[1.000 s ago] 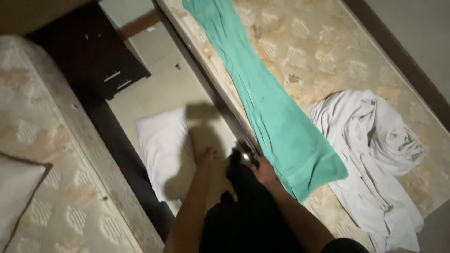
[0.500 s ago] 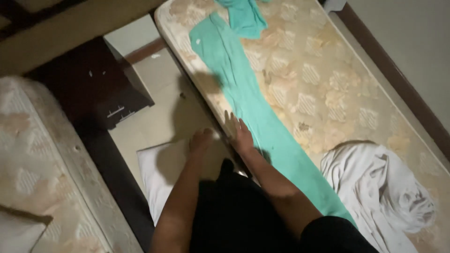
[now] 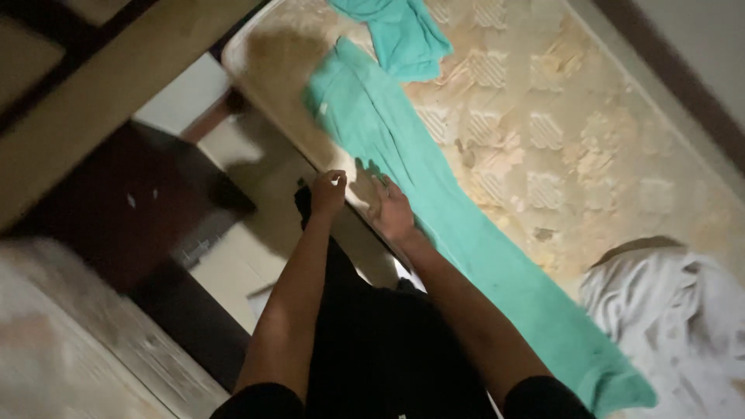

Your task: The person folds a teal towel on a bed. They spread the towel flat, fold it in half lengthwise, and then fold it again to create a compact rectangular shape.

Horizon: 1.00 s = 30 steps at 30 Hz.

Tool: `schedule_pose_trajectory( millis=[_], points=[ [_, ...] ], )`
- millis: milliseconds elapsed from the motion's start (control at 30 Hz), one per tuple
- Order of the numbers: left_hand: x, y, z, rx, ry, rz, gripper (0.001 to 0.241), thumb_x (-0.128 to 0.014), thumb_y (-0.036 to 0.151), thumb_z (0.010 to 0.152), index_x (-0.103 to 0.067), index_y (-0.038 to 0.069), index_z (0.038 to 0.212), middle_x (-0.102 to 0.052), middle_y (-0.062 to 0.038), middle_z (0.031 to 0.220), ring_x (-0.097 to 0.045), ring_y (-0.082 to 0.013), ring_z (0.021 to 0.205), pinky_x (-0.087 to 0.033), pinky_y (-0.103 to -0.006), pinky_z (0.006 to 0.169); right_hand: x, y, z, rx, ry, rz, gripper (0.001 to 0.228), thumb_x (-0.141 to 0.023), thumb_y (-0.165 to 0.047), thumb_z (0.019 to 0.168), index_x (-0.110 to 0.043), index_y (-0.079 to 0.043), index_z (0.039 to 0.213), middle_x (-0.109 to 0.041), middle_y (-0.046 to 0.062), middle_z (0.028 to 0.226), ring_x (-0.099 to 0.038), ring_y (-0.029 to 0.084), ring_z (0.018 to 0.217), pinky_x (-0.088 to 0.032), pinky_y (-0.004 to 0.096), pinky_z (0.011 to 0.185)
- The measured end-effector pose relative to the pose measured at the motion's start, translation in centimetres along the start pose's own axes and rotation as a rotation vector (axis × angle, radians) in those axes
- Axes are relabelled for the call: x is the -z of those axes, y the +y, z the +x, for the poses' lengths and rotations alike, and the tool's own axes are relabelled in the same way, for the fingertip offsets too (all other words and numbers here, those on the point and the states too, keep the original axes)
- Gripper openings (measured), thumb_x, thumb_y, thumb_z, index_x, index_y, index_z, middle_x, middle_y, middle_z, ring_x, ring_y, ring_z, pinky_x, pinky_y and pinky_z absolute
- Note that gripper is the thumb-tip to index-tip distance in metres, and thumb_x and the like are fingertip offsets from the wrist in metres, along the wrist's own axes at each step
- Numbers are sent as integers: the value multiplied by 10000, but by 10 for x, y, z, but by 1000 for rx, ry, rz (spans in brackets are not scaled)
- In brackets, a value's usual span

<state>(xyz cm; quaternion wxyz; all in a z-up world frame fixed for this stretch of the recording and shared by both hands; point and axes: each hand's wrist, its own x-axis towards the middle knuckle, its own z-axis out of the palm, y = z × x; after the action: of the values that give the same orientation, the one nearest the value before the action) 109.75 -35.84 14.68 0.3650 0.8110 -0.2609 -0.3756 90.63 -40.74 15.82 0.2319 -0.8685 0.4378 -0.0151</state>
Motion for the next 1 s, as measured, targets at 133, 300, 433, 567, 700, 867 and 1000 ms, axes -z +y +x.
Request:
schedule_pose_trajectory(
  millis=[133, 300, 433, 567, 700, 867, 1000],
  points=[
    [63, 71, 54, -71, -44, 257, 335, -584, 313, 1007, -747, 93, 1200, -716, -173, 1191, -658, -351, 1198, -526, -489, 1022, -10, -43, 82, -99, -114, -232, 730, -671, -559, 881, -523, -224, 1512, -366, 98, 1624, -402, 294, 1494, -451, 482, 1139],
    [83, 49, 179, -207, -187, 469, 239, -565, 196, 1014, -741, 51, 1085, -728, -162, 1120, -658, -345, 1177, -569, -480, 972, -20, -82, 163, -323, -257, -67, 807, -634, -452, 950, -265, -246, 1638, -259, 101, 1666, -306, 336, 1539, -366, 526, 1185],
    [38, -66, 283, -429, 157, 665, 285, -585, 552, 980, -745, 341, 1085, -644, 23, 1073, -685, -153, 968, -612, -331, 812, -20, -95, 234, -207, -26, -208, 548, -603, -489, 920, -601, -219, 1397, -460, -12, 1525, -420, 198, 1447, -423, 421, 1055],
    [58, 5, 300, -303, -31, 531, 431, -641, 571, 921, -740, 161, 1006, -656, -95, 1012, -702, -332, 959, -603, -512, 812, -90, -54, 344, -181, -17, -1128, 172, -513, -243, 1016, -630, -149, 1101, -564, 19, 1091, -564, 167, 1138, -371, 375, 1044],
    [60, 4, 322, -338, -189, 691, 374, -593, 461, 973, -735, 117, 1004, -623, -157, 1037, -666, -387, 943, -554, -534, 791, -14, -76, 426, -218, 108, -828, 260, -596, -416, 954, -694, -187, 1028, -588, 54, 1225, -523, 215, 1217, -327, 390, 1067],
    [78, 27, 325, -403, -286, 715, 302, -695, 451, 898, -692, 165, 800, -544, -50, 885, -646, -299, 873, -556, -506, 722, -63, -24, 470, -227, 233, -366, 395, -650, -482, 929, -645, -369, 1308, -601, -36, 1284, -545, 185, 1236, -329, 471, 1057],
    [96, 23, 344, -310, -266, 547, 178, -655, 269, 935, -659, 129, 826, -602, -65, 770, -700, -271, 745, -599, -458, 647, -35, -26, 486, -248, 396, -437, 75, -646, -368, 938, -675, -307, 904, -649, -79, 873, -651, 168, 888, -404, 447, 831]
  ],
)
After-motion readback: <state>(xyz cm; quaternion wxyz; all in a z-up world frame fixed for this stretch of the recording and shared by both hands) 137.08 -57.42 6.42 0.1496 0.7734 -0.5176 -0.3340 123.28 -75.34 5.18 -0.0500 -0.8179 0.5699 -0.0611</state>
